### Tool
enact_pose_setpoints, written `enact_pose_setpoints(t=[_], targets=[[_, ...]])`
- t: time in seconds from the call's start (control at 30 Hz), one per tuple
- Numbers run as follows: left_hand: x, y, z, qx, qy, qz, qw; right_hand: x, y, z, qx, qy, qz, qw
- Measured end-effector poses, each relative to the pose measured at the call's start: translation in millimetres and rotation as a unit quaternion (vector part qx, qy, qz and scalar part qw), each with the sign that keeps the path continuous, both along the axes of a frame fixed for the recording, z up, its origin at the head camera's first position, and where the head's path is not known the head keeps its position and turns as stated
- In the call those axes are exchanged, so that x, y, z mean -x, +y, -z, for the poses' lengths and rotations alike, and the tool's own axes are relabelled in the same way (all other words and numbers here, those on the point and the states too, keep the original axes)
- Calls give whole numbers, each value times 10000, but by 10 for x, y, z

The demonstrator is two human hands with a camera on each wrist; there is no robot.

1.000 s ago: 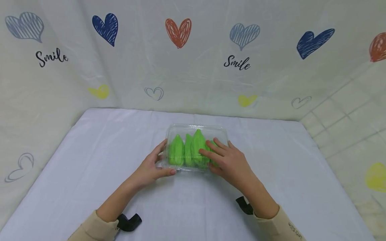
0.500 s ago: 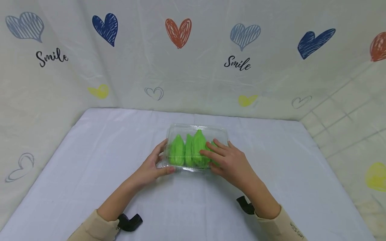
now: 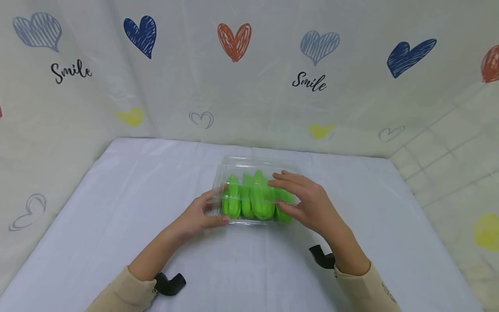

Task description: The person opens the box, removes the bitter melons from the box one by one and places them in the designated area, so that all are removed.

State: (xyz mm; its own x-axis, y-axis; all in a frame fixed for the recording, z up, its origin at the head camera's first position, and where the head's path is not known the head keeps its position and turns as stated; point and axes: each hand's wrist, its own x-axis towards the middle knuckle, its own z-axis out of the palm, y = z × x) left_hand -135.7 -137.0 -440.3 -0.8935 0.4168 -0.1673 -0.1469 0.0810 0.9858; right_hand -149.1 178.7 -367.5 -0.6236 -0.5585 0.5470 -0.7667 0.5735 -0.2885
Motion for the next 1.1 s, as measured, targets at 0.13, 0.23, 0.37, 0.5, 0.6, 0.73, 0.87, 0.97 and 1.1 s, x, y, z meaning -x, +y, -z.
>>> enact_pose_setpoints(t=[0.13, 0.23, 0.37, 0.5, 0.6, 0.73, 0.87, 0.97, 1.1], targets=[[80, -95, 6, -845, -479, 40, 9953, 81, -11, -56, 86, -293, 175, 9994], [138, -141, -7, -760, -511, 4, 9958, 141, 34, -153, 218, -691, 216, 9971], [215, -164, -19, -547, -445, 91, 9975, 268, 102, -272, 621, -1118, 172, 9916], [259, -180, -4, -532, -450, 101, 9975, 413, 165, -323, 1224, -1534, 223, 9803], [276, -163, 16, -597, -554, 60, 9967, 496, 238, -350, 1861, -1946, 199, 9629], [289, -175, 25, -695, -624, 18, 9956, 613, 281, -355, 2703, -2393, 101, 9325], [292, -173, 18, -704, -621, 11, 9956, 703, 320, -309, 3002, -2771, 35, 9128], [288, -179, 16, -705, -602, 11, 9957, 771, 343, -245, 3109, -3094, -14, 8987], [278, -187, 14, -701, -605, 34, 9957, 860, 379, -154, 3176, -3581, 1, 8780]])
